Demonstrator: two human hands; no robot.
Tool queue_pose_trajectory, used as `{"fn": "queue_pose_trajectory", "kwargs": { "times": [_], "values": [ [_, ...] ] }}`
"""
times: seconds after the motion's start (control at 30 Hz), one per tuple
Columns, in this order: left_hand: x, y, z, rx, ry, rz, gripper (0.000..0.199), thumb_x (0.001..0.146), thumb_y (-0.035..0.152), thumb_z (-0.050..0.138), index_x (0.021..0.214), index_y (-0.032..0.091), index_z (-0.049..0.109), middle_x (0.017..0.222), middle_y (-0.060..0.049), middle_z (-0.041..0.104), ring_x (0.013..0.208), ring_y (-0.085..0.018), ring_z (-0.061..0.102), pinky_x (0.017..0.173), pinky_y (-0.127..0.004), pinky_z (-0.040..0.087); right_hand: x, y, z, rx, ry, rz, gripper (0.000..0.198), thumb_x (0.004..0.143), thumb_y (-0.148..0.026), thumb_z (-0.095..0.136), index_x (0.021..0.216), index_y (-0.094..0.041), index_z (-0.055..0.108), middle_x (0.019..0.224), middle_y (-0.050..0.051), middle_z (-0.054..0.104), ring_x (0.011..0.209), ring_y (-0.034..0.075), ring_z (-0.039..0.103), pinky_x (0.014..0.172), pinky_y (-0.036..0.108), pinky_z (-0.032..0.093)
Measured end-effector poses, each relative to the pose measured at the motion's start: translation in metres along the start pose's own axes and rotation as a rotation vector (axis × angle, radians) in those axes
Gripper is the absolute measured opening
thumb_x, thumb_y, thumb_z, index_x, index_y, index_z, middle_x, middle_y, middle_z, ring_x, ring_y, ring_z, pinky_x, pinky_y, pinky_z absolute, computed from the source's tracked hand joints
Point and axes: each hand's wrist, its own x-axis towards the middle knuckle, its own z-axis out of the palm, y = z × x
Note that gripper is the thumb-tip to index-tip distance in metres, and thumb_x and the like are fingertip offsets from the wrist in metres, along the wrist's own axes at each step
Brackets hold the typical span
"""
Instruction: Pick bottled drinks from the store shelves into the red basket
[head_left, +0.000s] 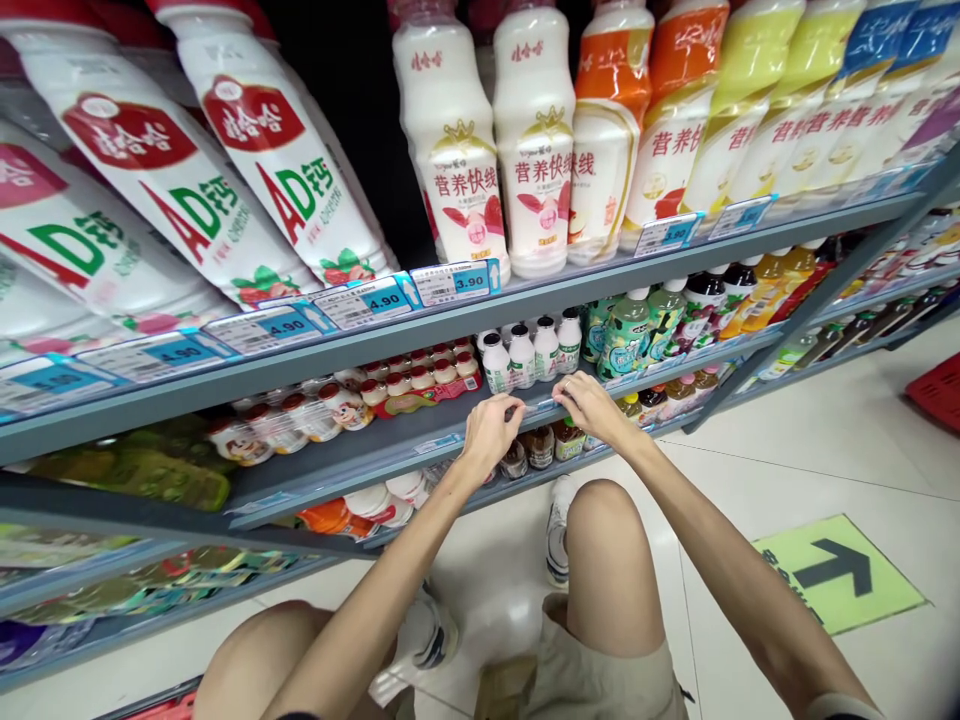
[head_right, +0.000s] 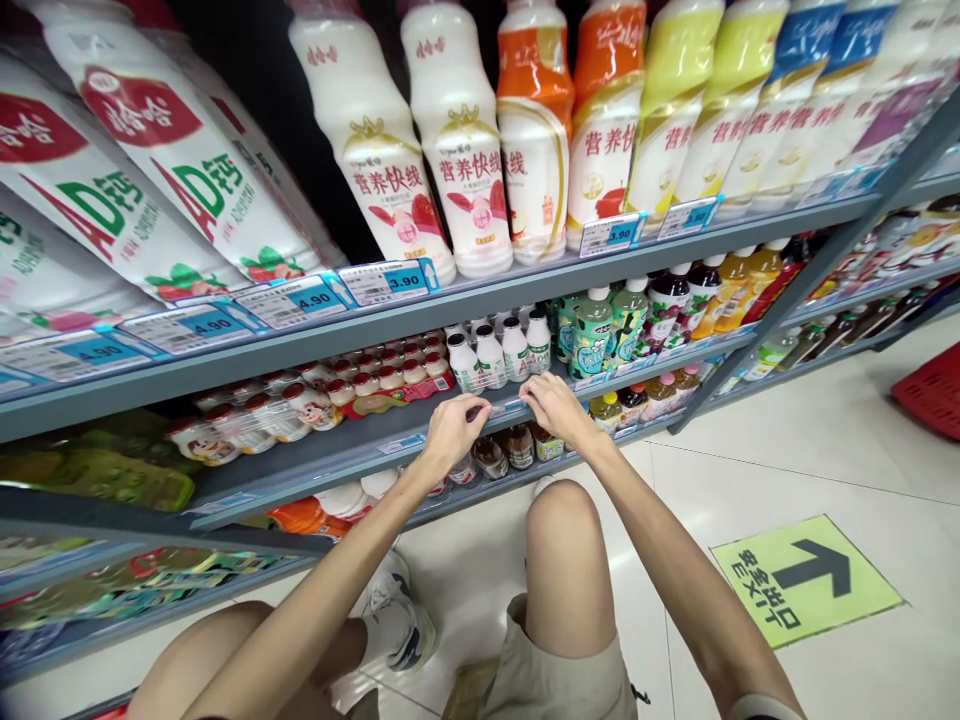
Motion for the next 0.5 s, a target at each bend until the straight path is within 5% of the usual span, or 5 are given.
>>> {"fn": "queue_pose_trajectory", "kwargs": {
  "times": [0.3, 0.5],
  "values": [
    [0.001, -0.003, -0.006, 0.066, -0.065, 0.054, 0.019, 0.099, 0.022, 0.066, 0.1, 0.026, 0.085, 0.106, -0.006, 0.082, 0.093, -0.026, 0.075, 0.083, -0.032, 0.054, 0.0, -0.001, -0.003, 0.062, 0.033, -0.002, 0.024, 0.109, -0.033, 0.049, 0.103, -0.023, 0.07, 0.104, 0.009, 0.074, 0.105, 0.029, 0.06, 0.099, 0.045, 0.051],
    [-0.007, 0.023, -0.015, 0.055, -0.064, 0.028, 0.014, 0.095, 0.013, 0.069, 0.097, 0.018, 0.082, 0.11, -0.014, 0.081, 0.109, -0.03, 0.075, 0.098, -0.038, 0.058, -0.001, -0.009, -0.006, 0.035, 0.07, -0.004, 0.028, 0.106, -0.044, 0.058, 0.109, -0.021, 0.074, 0.112, 0.014, 0.075, 0.109, 0.033, 0.065, 0.102, 0.054, 0.054]
  ]
}}
